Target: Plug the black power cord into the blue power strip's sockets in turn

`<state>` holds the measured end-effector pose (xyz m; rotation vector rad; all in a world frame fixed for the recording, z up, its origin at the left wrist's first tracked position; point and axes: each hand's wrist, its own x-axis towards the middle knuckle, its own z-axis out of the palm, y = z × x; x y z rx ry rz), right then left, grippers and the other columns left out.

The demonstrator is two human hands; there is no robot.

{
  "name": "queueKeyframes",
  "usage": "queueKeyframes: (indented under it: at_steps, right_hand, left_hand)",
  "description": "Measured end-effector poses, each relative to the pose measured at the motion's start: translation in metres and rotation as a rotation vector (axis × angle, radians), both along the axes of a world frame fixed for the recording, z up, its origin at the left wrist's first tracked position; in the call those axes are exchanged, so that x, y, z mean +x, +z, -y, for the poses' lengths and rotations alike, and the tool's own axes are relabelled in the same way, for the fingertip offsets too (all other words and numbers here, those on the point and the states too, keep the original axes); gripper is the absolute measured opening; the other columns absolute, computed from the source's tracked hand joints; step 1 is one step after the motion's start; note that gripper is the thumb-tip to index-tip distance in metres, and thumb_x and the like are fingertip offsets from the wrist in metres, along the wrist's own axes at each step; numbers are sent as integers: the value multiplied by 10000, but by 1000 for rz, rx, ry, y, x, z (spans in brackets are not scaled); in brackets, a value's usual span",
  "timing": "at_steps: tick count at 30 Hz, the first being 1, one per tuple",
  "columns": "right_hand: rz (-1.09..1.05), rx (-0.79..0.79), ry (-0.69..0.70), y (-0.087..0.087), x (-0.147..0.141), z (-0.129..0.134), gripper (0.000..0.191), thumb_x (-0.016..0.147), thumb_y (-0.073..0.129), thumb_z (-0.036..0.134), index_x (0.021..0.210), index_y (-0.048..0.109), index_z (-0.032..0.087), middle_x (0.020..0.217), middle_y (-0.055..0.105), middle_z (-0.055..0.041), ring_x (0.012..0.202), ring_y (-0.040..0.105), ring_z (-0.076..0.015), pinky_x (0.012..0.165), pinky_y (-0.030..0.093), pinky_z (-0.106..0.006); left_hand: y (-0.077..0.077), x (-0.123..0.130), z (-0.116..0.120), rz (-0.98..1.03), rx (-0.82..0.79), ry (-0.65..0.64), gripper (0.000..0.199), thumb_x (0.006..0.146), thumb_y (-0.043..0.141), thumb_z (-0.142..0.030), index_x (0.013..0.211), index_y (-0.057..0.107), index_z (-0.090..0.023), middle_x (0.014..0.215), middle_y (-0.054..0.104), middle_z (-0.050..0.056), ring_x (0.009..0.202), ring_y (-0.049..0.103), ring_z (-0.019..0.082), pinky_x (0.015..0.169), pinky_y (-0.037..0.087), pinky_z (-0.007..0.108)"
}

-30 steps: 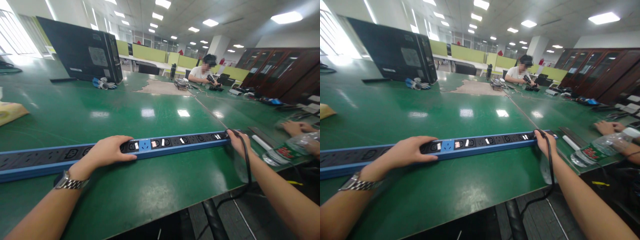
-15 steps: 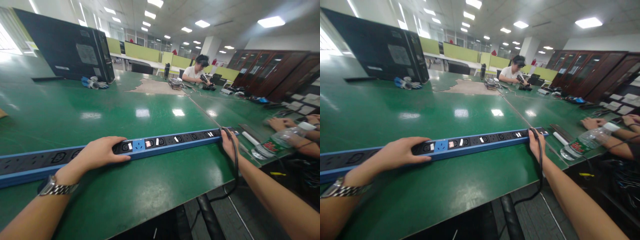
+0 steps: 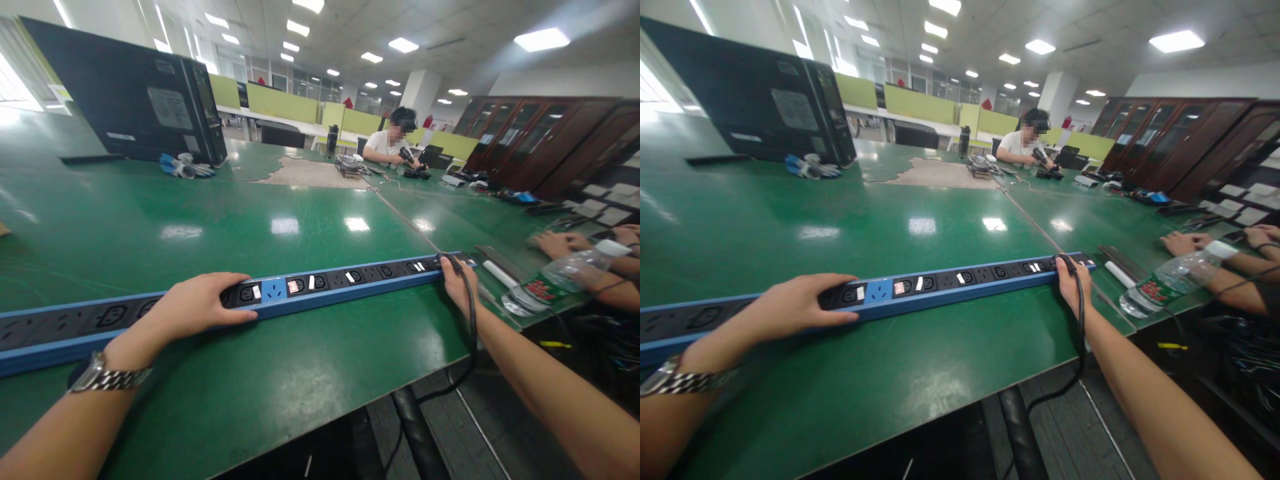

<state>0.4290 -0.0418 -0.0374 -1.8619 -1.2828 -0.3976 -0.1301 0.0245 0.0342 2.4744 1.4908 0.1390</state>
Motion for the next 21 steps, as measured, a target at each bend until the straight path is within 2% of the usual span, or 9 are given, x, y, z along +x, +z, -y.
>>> queueKeyframes:
  at_steps: [4,9,13,21]
  right_hand:
    - [33,-33,-4,3,0,1,549,895,421,579,1040,740,156,966,732,-130,941,654,-293,852,469,-389]
    - [74,-81,-23,5,3,1,533,906,413,562,1101,728,179,972,733,-123,948,653,-297,834,475,-387]
    - [159,-128,56,9,5,1,509,908,424,536,1121,721,181,942,739,-118,919,668,-286,831,482,-381]
    - [78,21,145,2,-3,-3,435,899,453,505,1034,721,190,967,734,-94,915,660,-246,877,480,-371]
  left_hand:
    - [0,1,0,-66,-8,4,934,648,534,-808,1345,562,-188,1293,635,124,1135,609,353,971,475,433]
    - [0,-1,1,-55,-6,-8,919,651,530,-811,1335,572,-199,1279,644,117,1123,615,346,961,482,423]
    - [1,-1,1,-63,-5,0,928,652,524,-814,1337,568,-190,1282,641,121,1127,612,349,958,483,427]
    - [1,0,1,-66,-2,-8,906,658,515,-808,1332,570,-205,1284,642,107,1124,614,336,960,482,412]
